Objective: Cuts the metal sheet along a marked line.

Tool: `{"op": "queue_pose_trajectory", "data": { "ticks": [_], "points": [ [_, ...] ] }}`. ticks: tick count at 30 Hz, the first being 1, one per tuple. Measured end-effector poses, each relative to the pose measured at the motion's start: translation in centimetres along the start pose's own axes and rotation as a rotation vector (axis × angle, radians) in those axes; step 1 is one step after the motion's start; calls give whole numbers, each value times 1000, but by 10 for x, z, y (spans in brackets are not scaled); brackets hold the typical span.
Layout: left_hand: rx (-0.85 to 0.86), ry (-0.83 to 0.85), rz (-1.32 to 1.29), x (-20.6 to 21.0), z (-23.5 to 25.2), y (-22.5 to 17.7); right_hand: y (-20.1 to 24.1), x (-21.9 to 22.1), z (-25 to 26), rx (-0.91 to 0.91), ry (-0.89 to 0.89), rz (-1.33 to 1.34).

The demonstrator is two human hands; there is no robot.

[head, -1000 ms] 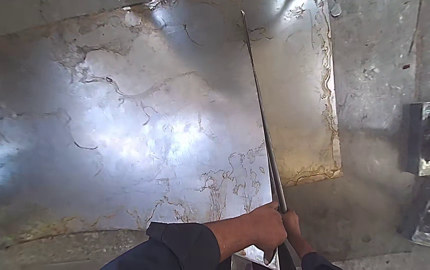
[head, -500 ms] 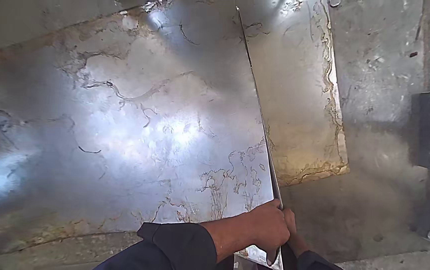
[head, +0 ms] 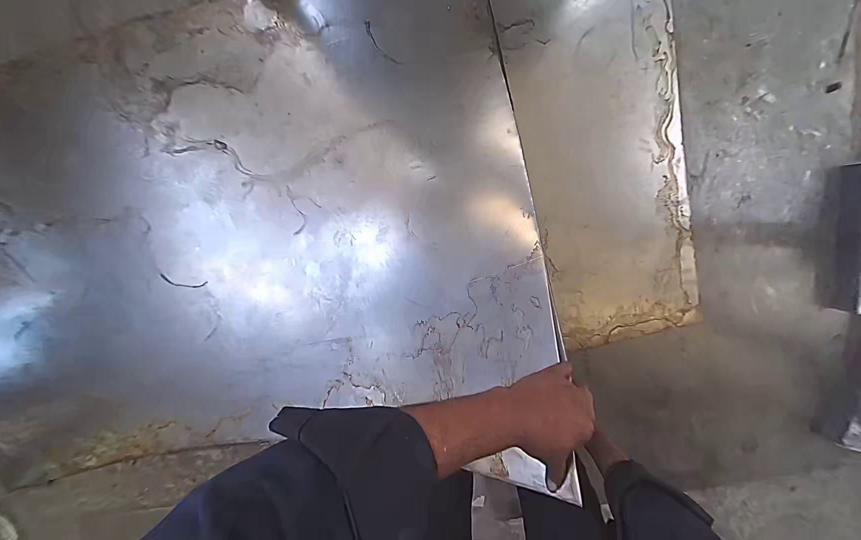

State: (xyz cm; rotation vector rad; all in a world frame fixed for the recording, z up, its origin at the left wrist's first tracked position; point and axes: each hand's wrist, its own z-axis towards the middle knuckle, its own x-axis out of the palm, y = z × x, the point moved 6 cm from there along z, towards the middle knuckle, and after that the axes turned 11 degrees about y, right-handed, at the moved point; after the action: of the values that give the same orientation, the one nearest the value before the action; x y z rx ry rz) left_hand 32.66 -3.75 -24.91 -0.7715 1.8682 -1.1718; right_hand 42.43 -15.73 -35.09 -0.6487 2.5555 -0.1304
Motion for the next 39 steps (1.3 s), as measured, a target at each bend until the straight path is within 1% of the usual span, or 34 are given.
{"op": "queue_pose_trajectory", "data": {
  "ticks": [1,2,3,4,5,6,7,8,10,12,15,17,20,24,30,34,39],
  "points": [
    [-15,-25,12,-10,-2,2,-9,-8,19,-22,105,4],
    [-56,-59,49,-25,-13,19,10,-17,43,-201,83,10],
    [-78,-72,62,-32,-20,27,16,-24,59,-335,15,-5],
    [-62,-53,43,-28,-19,15,-3,-34,52,-253,88,-59],
    [-41,-14,17,-18,-19,-5,-27,-34,38,-127,140,-106],
    [-28,9,24,-20,-21,-13,-24,-40,37,-58,146,-120],
    [-26,7,45,-30,-25,-9,-4,-50,45,-48,127,-113],
    [-24,1,52,-37,-29,-8,12,-55,51,-50,117,-110],
    [-10,5,24,-36,-32,-16,13,-47,51,-31,126,-126],
    [-25,8,38,-36,-34,-6,26,-38,60,-42,121,-107],
    [-27,47,32,-19,-24,-8,6,-29,55,-5,128,-118],
    [-44,35,55,-17,-26,8,21,-28,66,-28,106,-119],
    [-40,55,40,-9,-19,5,11,-23,62,-3,130,-136],
    [-45,62,45,-14,-8,9,15,-26,69,6,138,-154],
    [-58,117,34,-9,-4,12,12,-19,77,-2,146,-122],
    [-61,97,32,-10,-1,14,13,-14,81,-1,161,-131],
    [-63,111,19,-11,4,15,13,-14,83,-4,160,-126]
  ]
}}
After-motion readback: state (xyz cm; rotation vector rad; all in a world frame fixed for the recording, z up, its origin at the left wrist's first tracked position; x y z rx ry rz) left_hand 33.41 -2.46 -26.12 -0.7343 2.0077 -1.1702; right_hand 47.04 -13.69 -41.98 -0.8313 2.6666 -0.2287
